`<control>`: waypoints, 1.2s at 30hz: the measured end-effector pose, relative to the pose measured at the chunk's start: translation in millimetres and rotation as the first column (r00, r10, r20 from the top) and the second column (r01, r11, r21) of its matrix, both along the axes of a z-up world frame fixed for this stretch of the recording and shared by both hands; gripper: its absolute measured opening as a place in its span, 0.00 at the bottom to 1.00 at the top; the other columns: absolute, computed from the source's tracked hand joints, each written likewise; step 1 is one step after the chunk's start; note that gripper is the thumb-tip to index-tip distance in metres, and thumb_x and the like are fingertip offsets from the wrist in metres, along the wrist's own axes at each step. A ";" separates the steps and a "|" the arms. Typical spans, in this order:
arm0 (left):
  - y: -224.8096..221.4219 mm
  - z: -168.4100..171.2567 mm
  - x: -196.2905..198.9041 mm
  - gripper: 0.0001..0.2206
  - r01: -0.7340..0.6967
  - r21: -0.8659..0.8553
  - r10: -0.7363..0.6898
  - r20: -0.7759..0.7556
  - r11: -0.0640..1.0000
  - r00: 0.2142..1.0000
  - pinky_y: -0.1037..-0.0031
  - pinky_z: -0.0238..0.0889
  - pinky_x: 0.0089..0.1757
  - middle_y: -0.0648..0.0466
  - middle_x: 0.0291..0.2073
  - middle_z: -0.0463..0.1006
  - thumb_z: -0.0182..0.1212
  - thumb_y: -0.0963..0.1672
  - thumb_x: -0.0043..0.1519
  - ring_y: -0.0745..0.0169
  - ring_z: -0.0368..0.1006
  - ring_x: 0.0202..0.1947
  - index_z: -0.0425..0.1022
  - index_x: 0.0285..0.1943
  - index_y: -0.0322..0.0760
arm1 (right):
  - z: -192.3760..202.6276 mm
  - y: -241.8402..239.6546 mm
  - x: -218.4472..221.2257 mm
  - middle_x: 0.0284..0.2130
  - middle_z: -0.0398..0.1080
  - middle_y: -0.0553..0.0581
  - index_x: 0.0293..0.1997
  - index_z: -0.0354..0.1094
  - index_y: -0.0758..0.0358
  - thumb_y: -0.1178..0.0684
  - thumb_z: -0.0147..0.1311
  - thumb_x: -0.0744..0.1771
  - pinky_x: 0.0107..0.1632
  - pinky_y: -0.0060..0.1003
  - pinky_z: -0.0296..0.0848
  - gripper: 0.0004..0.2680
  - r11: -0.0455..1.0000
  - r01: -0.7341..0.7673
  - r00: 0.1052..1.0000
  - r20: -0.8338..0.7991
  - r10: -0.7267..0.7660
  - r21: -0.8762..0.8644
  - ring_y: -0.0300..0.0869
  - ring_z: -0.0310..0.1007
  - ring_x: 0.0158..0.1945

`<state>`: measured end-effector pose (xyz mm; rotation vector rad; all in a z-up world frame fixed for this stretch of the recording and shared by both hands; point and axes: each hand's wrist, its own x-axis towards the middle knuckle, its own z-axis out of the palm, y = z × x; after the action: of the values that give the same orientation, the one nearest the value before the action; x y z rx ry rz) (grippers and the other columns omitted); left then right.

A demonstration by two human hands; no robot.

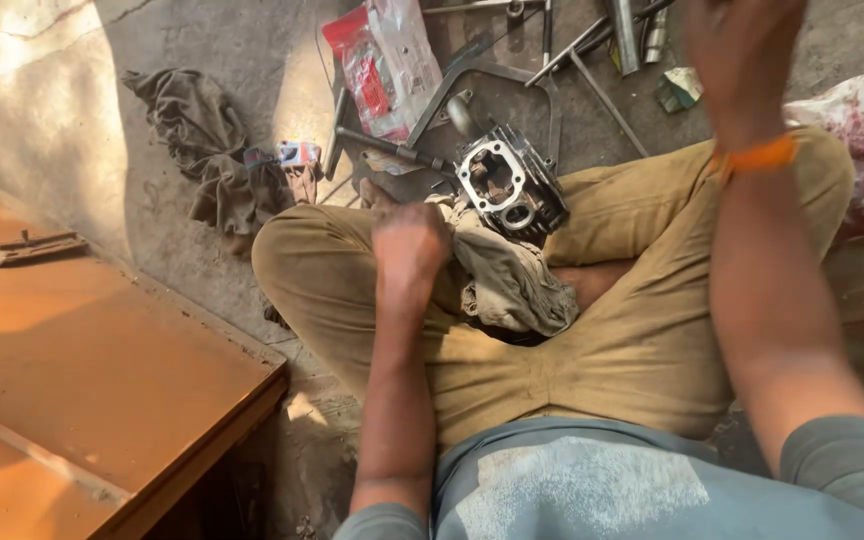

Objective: Cleaning and reassembling internal engine components of a motorcycle engine.

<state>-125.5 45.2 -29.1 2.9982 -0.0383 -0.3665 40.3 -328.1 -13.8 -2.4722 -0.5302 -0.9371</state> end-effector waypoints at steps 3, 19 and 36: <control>-7.9 16.6 -29.7 0.08 0.152 -0.293 -0.017 0.416 0.944 0.909 0.60 0.70 0.39 0.46 0.35 0.80 0.66 0.46 0.63 0.51 0.75 0.36 0.78 0.39 0.36 | 52.9 59.2 -73.6 0.33 0.74 0.60 0.42 0.72 0.68 0.62 0.59 0.72 0.39 0.36 0.75 0.02 0.957 -0.187 0.970 -0.112 0.215 0.221 0.42 0.75 0.34; -56.5 -8.8 -69.5 0.17 -0.397 -0.853 0.167 -0.470 -0.340 0.867 0.78 0.73 0.46 0.50 0.46 0.80 0.61 0.36 0.58 0.69 0.77 0.45 0.69 0.57 0.32 | 46.9 147.1 -221.4 0.45 0.77 0.61 0.56 0.71 0.65 0.63 0.58 0.66 0.49 0.43 0.76 0.12 0.880 -0.257 0.781 -0.450 0.433 0.400 0.53 0.79 0.44; -58.0 -8.6 -72.4 0.13 -0.476 -0.809 0.198 -0.558 -0.345 0.806 0.79 0.72 0.39 0.46 0.41 0.82 0.58 0.35 0.63 0.68 0.77 0.37 0.74 0.57 0.21 | 19.6 138.0 -190.3 0.44 0.75 0.56 0.49 0.75 0.67 0.59 0.62 0.67 0.49 0.33 0.75 0.07 0.815 -0.170 0.578 -0.613 0.538 0.554 0.41 0.76 0.46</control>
<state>-197.9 -12.8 -37.6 1.0751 0.4270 -0.2779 -150.0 -190.1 5.7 -1.9478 -0.4338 0.1857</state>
